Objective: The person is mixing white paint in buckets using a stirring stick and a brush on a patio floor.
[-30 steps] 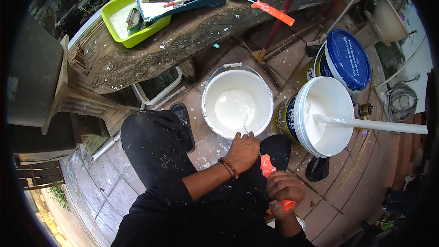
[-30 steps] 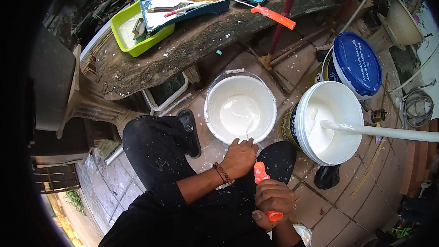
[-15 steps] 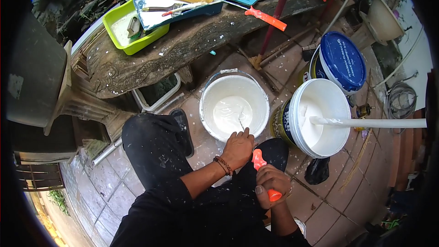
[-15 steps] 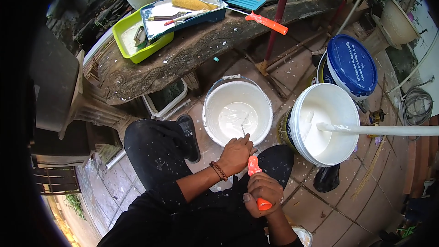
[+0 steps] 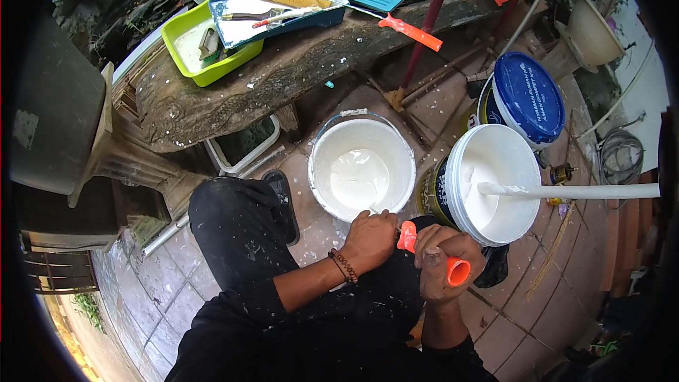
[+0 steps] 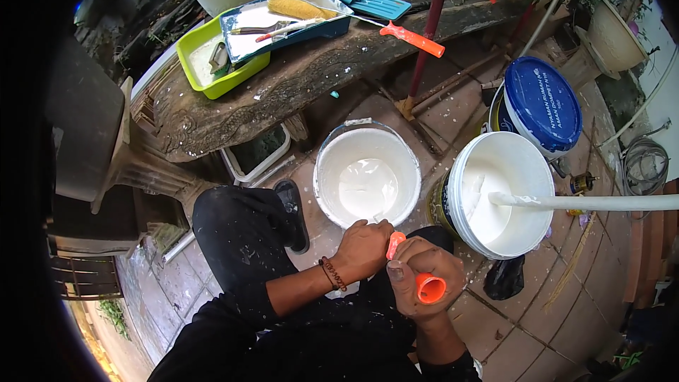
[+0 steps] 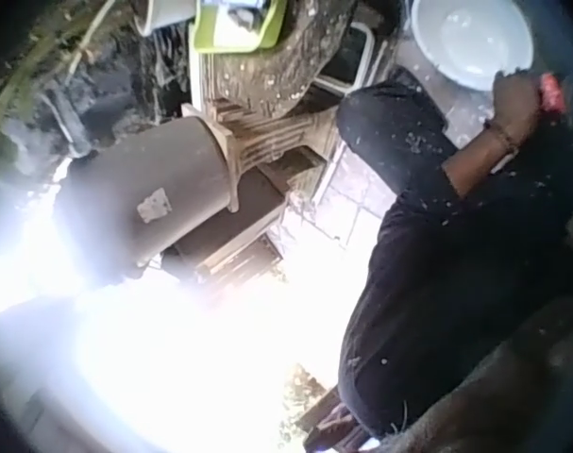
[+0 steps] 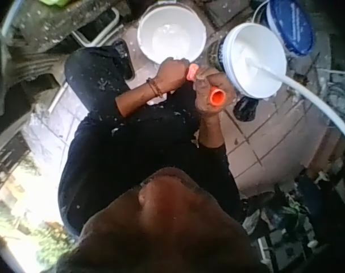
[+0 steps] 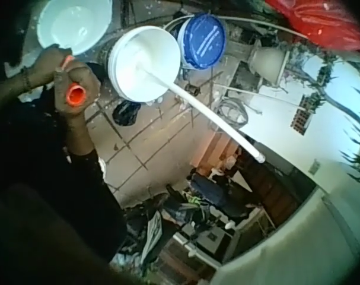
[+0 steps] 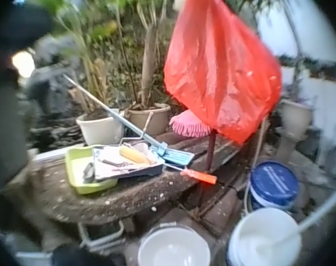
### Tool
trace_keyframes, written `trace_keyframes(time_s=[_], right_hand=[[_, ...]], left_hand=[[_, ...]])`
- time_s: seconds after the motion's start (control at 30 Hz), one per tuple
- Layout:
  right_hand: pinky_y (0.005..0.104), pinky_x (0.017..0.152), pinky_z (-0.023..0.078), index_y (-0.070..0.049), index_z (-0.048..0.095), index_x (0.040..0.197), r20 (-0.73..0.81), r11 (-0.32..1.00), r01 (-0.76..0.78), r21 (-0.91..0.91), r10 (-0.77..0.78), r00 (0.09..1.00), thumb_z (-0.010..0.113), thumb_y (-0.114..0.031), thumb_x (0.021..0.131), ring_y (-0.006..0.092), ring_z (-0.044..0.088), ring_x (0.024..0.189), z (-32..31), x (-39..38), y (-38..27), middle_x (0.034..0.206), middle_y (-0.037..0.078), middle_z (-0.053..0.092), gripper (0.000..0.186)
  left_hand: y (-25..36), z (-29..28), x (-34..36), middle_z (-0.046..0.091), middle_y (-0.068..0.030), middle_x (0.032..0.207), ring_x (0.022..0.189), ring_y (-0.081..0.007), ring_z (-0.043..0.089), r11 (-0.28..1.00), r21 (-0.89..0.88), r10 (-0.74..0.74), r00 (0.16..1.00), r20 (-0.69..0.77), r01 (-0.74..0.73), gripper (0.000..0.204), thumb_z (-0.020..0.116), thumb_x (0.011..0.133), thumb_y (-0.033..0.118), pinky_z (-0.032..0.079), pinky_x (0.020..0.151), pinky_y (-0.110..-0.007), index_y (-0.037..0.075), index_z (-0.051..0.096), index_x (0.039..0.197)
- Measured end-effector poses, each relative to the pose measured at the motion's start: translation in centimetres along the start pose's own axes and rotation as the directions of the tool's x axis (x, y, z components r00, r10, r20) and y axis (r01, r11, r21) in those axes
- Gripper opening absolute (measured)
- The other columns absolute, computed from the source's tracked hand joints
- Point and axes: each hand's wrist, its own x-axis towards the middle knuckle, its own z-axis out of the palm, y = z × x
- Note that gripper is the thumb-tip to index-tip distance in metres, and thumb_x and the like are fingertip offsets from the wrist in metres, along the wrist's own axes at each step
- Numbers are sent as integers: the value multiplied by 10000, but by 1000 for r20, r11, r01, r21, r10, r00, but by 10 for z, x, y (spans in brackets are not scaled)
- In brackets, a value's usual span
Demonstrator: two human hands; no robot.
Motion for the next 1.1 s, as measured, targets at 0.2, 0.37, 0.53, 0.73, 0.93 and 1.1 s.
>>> trace_keyframes(time_s=[0.2, 0.37, 0.53, 0.73, 0.93, 1.1], right_hand=[[313, 486, 408, -42, 456, 784, 98, 998, -62, 17, 60, 993, 675, -91, 985, 160, 482, 481, 1, 7, -5, 607, 70, 515, 302], [336, 506, 488, -49, 470, 721, 243, 997, 43, 66, -58, 968, 694, -55, 876, 205, 538, 462, 1, -3, 5, 589, 70, 558, 273], [350, 511, 506, -58, 475, 681, 302, 993, 83, 83, -104, 948, 688, -14, 794, 210, 543, 460, 2, -24, 15, 586, 54, 555, 244], [360, 565, 516, -64, 487, 662, 400, 994, 104, 40, -112, 910, 690, -7, 758, 221, 558, 489, 0, -36, 29, 584, 55, 544, 231], [370, 589, 520, -66, 472, 680, 343, 996, 89, -9, -81, 936, 669, 16, 774, 232, 564, 514, -7, -46, 25, 600, 62, 554, 233], [358, 569, 502, -64, 471, 704, 207, 999, 43, -31, -36, 978, 663, 111, 764, 246, 562, 517, -5, -38, 14, 615, 85, 566, 266]], left_hand=[[2, -9, 1, 721, -179, 952, 860, -333, 738, 999, -23, -38, 999, 1, 38, 144, 575, 898, 91, 507, 870, -453, 19, 673, 976], [-6, -7, 4, 734, -189, 1030, 890, -320, 745, 997, 1, -83, 997, 3, 83, 149, 589, 910, 127, 504, 894, -457, 27, 662, 993], [-17, 4, 2, 718, -242, 1221, 989, -311, 733, 994, 14, -108, 994, 28, 107, 188, 597, 913, 155, 488, 937, -475, 24, 656, 1033], [-31, 22, 8, 685, -235, 1256, 986, -315, 734, 994, 71, -83, 994, -71, 88, 192, 582, 904, 92, 505, 943, -477, 14, 693, 1040], [-25, 26, 9, 653, -287, 1315, 985, -355, 718, 992, 8, -126, 992, -12, 126, 185, 578, 897, 116, 495, 924, -459, 24, 670, 1029], [-20, 23, 10, 677, -269, 1228, 935, -375, 717, 996, 5, -94, 996, -11, 94, 188, 597, 896, 137, 511, 890, -442, 8, 672, 1010]])
